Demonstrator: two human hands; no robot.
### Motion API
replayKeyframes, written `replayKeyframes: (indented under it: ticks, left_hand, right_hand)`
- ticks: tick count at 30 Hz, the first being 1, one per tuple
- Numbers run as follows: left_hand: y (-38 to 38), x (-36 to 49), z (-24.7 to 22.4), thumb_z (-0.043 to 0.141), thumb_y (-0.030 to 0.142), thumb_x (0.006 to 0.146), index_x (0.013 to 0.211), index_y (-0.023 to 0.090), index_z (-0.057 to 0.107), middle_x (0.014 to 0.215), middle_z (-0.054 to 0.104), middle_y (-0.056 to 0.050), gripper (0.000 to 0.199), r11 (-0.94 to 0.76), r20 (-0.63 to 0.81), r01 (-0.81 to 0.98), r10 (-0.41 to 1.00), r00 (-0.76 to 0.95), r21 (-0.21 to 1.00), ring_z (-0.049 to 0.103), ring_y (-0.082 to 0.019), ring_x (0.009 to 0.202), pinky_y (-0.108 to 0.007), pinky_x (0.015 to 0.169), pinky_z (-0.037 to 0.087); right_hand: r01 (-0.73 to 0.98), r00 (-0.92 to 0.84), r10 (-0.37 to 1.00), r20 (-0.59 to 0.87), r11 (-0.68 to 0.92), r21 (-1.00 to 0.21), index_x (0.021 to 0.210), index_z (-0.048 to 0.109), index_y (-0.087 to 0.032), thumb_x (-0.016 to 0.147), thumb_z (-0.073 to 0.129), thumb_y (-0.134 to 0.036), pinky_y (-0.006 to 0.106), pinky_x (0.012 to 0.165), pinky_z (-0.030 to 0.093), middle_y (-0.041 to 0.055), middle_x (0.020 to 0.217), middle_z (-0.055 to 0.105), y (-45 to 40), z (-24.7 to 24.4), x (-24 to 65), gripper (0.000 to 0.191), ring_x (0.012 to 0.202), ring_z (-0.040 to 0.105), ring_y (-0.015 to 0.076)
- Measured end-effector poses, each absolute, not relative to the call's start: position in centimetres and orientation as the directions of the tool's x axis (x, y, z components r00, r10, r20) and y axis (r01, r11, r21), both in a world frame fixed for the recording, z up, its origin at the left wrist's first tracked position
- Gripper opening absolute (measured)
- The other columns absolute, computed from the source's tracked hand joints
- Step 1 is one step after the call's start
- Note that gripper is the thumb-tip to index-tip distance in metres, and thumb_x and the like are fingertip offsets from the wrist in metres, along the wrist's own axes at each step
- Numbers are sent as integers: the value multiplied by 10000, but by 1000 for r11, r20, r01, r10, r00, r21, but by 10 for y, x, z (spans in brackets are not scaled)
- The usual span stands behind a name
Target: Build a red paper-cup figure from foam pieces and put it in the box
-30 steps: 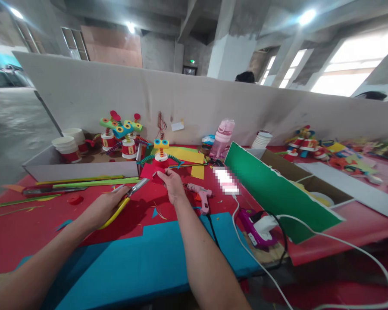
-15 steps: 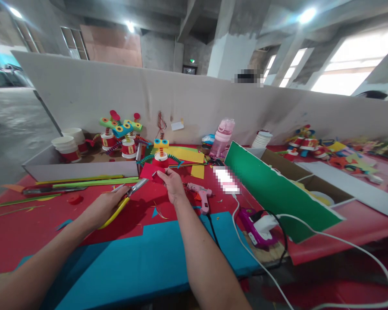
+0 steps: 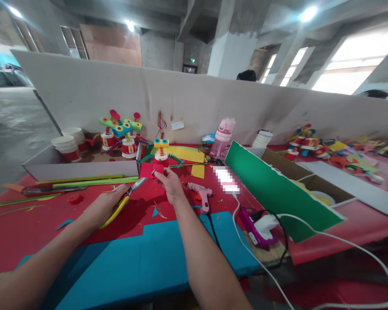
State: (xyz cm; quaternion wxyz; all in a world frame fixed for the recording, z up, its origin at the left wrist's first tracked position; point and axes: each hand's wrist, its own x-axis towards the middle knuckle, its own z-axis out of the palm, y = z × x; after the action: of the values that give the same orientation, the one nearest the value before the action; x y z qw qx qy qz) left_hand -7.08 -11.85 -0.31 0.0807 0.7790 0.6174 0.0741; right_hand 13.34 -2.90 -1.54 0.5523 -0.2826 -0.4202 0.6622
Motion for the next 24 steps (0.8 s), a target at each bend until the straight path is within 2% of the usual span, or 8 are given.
replayKeyframes:
  ticks: [5,13,24]
  left_hand:
    - [-118,-71,-4,322,262,937,1207,212,444,1019,643,-110,301,-233,24,952,972,233,199,651,-254,880,-287,658,415]
    - [-115,-73,-9,328,244,926,1319,224,385,1095,637,-130,397,-226,30,962,974,224,154,655,-265,896,-297,656,418]
    - [-117,-73,-8,332,225,926,1309,208,396,1015,649,-120,389,-234,28,955,972,233,182,653,-260,871,-284,648,408]
  right_hand:
    - [-495,-228,971,76,-48,-868,752,684,-196,538,850,-338,258,717,501,-22,738,708,-29,-15,134,306,683,617,115]
    - [-462,-251,962,105,-24,-887,793,712,-202,556,841,-359,247,725,502,-21,781,725,-29,-17,134,312,720,633,122]
    - [-455,-250,962,106,-20,-890,797,715,-193,561,837,-346,250,739,485,-13,784,727,-28,-18,135,307,717,634,119]
